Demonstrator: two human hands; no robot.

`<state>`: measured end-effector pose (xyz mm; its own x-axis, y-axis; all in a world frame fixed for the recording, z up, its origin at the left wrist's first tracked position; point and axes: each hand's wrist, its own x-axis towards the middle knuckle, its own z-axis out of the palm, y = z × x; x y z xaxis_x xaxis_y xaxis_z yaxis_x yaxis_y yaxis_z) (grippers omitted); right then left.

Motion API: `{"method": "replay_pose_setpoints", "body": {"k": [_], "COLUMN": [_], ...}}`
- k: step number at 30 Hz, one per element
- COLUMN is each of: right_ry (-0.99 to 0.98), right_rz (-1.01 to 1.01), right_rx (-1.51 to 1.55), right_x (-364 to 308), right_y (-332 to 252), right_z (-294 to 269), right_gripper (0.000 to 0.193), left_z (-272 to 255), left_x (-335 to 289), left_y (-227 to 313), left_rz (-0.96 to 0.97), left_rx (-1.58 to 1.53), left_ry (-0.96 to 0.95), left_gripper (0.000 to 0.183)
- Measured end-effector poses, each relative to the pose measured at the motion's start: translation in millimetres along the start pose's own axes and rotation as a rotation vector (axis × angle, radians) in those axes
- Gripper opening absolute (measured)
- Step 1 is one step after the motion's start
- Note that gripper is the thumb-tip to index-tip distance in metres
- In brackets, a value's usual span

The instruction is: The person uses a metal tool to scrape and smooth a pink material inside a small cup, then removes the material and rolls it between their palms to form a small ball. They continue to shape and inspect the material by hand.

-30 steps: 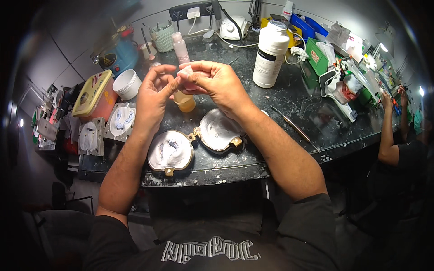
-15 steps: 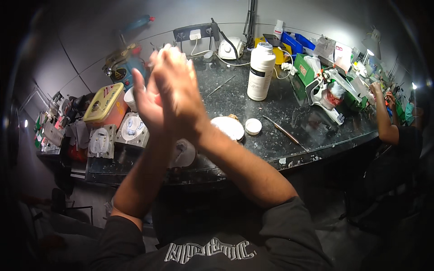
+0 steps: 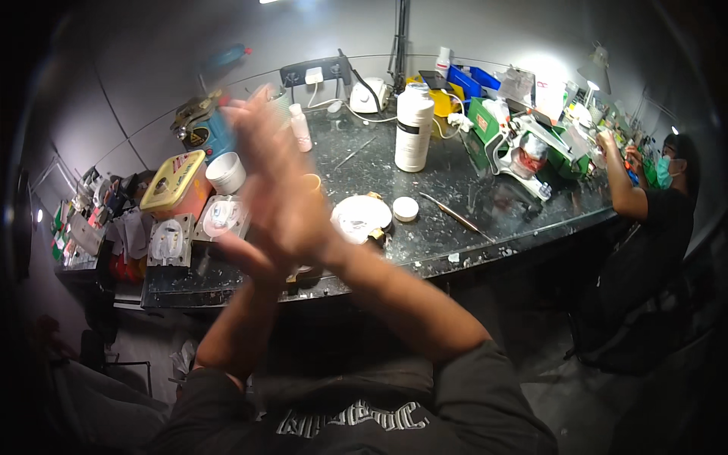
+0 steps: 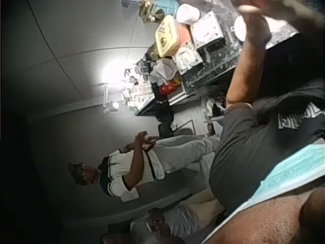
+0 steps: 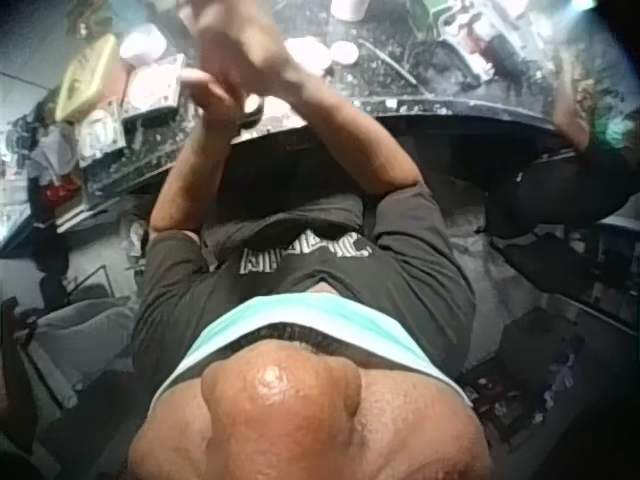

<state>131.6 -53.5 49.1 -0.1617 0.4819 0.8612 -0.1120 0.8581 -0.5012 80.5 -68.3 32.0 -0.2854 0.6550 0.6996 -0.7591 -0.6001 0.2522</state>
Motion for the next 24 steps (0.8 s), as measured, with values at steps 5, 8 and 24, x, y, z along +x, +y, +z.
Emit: {"method": "replay_pose_setpoints", "body": {"k": [5, 8, 24], "right_ry": [-0.100, 0.230, -0.064], "right_rz": [-0.021, -0.160, 0.056], "right_rx": [-0.193, -0.056, -0.551], "right_x": [-7.9, 8.5, 36.8], "right_y": [-13.2, 17.0, 44.6], "right_z": [21.2, 16.7, -2.8], "right_gripper": [0.093, 0.091, 0.095], "left_z": [-72.7, -33.0, -44.3], "left_x": [26.3, 38.2, 55.5], "left_y": [-18.6, 12.2, -2.5], "left_rz": [-0.344, -0.480, -0.569], "left_rx": [-0.222, -0.156, -0.117], "left_ry": [-0.279, -0.103, -0.172], "left_gripper": [0.078, 0.084, 0.103]}}
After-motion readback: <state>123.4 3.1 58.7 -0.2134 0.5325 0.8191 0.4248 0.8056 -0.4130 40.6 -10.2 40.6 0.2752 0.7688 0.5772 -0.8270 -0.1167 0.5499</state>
